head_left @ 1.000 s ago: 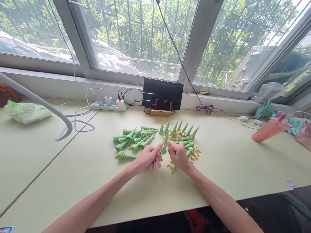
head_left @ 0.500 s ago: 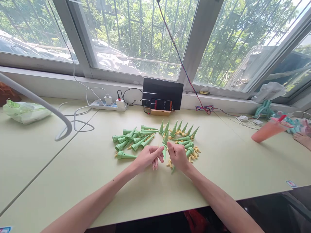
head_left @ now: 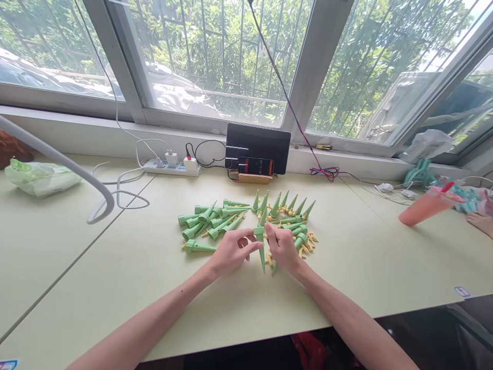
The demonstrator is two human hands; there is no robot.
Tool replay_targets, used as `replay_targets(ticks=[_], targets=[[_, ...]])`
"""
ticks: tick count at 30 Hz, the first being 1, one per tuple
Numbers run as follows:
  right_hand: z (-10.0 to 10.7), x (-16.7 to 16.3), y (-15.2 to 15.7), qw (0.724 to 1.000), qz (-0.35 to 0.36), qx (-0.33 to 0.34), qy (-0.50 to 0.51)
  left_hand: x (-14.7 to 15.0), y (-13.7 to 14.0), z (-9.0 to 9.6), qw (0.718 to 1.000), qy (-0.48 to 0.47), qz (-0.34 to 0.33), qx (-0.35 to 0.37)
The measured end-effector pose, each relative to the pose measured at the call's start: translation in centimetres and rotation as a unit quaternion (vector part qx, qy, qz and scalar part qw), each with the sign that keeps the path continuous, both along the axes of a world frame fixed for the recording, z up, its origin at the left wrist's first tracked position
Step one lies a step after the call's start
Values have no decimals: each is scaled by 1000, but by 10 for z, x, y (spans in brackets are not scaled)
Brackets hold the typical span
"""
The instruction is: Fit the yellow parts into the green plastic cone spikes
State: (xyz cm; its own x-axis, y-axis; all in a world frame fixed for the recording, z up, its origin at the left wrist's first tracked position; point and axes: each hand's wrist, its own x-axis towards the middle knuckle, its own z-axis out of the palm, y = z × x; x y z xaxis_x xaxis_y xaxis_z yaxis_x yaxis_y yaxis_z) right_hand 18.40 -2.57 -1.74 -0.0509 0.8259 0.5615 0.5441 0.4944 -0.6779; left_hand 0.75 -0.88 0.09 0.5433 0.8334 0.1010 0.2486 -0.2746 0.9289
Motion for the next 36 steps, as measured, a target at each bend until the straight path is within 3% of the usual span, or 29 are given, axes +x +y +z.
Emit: replay_targets(ticks=[9, 28, 36], targets=[[2, -2, 0, 999, 11, -26, 15, 0, 2, -7, 986, -1, 22, 167], [1, -1, -1, 998, 17, -40, 34, -2, 2, -7, 960, -13, 40, 275], [1, -1, -1, 998, 29, -56, 31, -5, 6, -9, 936, -10, 31, 351]])
